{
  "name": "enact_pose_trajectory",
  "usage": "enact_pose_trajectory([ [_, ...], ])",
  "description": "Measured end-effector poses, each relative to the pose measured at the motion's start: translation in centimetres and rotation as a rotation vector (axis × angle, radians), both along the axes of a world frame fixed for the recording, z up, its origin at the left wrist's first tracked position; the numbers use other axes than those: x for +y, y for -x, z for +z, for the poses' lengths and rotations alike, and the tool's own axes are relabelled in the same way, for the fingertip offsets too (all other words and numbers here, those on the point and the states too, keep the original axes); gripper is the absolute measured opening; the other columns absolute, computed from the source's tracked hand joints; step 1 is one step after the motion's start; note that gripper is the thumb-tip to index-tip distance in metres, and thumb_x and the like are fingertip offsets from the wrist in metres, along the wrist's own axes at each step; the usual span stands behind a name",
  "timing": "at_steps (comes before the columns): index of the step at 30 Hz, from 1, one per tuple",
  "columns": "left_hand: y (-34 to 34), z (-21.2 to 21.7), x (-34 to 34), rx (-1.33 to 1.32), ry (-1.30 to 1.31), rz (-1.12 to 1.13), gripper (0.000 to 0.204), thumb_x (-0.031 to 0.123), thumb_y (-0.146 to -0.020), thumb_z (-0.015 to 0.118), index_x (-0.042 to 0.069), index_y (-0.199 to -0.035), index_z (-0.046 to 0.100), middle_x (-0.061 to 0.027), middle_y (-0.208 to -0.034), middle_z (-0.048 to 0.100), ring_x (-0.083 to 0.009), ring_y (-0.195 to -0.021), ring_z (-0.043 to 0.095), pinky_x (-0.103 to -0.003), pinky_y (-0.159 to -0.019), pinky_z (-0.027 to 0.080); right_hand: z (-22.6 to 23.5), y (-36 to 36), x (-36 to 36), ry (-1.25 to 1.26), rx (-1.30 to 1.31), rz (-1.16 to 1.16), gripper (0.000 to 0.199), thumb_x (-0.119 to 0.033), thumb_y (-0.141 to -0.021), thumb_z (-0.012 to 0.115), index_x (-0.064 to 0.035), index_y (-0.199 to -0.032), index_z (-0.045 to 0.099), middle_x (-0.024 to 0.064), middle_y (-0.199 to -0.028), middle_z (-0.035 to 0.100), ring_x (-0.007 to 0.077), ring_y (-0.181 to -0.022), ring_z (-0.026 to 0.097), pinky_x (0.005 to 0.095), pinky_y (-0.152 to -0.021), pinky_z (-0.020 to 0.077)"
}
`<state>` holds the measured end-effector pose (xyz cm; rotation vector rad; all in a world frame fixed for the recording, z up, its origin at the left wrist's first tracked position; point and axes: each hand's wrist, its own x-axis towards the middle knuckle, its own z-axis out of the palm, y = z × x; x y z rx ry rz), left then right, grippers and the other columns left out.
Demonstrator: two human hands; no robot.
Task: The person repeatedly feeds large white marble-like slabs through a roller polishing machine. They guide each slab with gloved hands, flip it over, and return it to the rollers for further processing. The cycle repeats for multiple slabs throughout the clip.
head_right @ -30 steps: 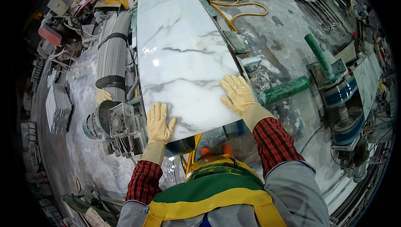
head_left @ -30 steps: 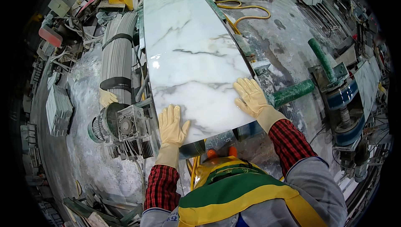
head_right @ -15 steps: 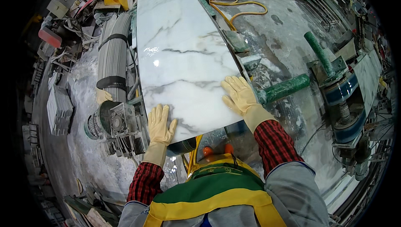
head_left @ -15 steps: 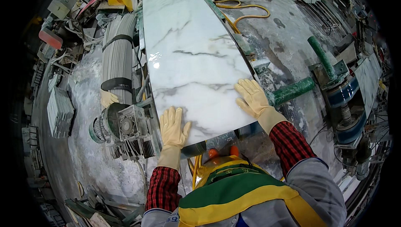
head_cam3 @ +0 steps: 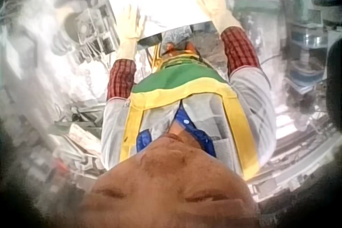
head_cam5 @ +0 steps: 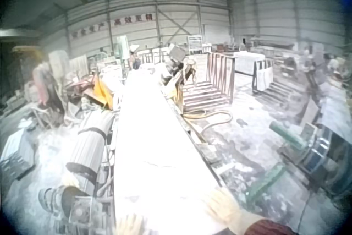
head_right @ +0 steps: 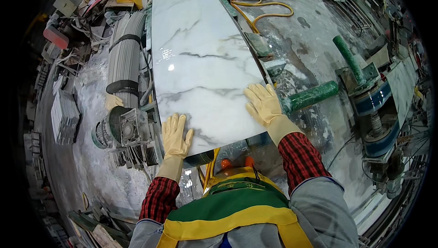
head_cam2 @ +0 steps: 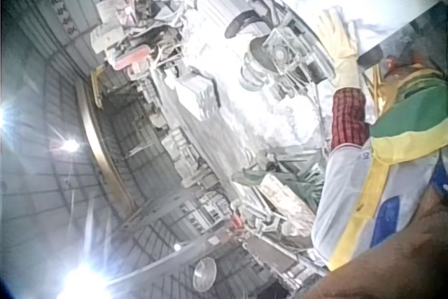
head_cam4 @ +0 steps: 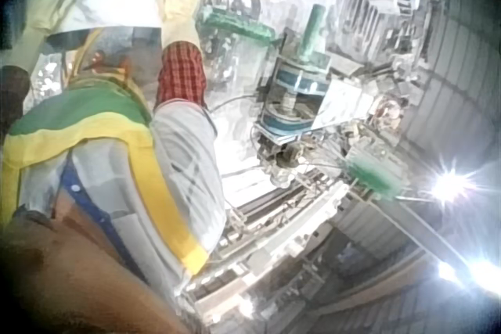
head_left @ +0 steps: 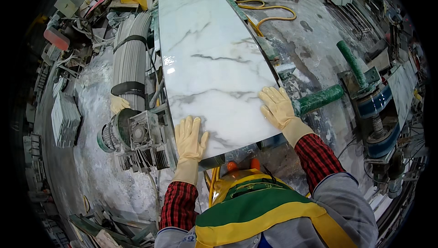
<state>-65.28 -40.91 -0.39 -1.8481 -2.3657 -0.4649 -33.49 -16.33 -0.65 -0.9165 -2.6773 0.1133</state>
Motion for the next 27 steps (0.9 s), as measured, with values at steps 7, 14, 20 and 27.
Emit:
enact_pose_trajectory([
  [7,-0.6,0.6,-0.5,-0.015,0.098,0.061,0.066,0.044,-0.101,0.07,0.016,-0.159,0.056,-0.0185,-0.167,0.051,-0.0419,-0.156,0.042,-0.063,-0.13,0.024,-0.2,-0.6,-0.8,-0.038,0.054,0.005,0.056,-0.036,-0.104,0.063,-0.0111,-0.154,0.06,0.0146,-0.162,0.057,0.0348,-0.151,0.049,0.0575,-0.13,0.0294],
  [14,-1.0,0.8,-0.8,0.013,0.127,0.08,0.067,0.046,-0.102,0.068,0.016,-0.16,0.054,-0.017,-0.168,0.049,-0.0399,-0.157,0.042,-0.065,-0.128,0.025,-1.6,-4.3,-5.4,-0.053,0.177,-0.026,0.056,-0.031,-0.102,0.064,-0.0055,-0.152,0.061,0.0205,-0.157,0.06,0.0406,-0.148,0.051,0.056,-0.128,0.0334],
  [20,-1.6,-0.2,-1.7,0.022,0.05,0.121,0.064,0.046,-0.103,0.066,0.018,-0.159,0.056,-0.0156,-0.167,0.052,-0.0392,-0.155,0.045,-0.065,-0.127,0.029,-1.1,-8.3,-10.6,-0.013,0.248,-0.029,0.054,-0.02,-0.098,0.069,-0.0002,-0.148,0.062,0.0252,-0.152,0.062,0.0472,-0.141,0.055,0.0569,-0.125,0.0388],
  [27,-4.1,-0.9,-5.3,0.006,0.011,0.144,0.061,0.041,-0.106,0.065,0.017,-0.161,0.055,-0.0172,-0.167,0.052,-0.0418,-0.154,0.045,-0.063,-0.128,0.029,0.0,-10.4,-14.8,0.174,0.428,-0.085,0.047,-0.014,-0.097,0.069,0.0061,-0.139,0.067,0.0307,-0.141,0.067,0.0497,-0.13,0.064,0.054,-0.116,0.0489],
])
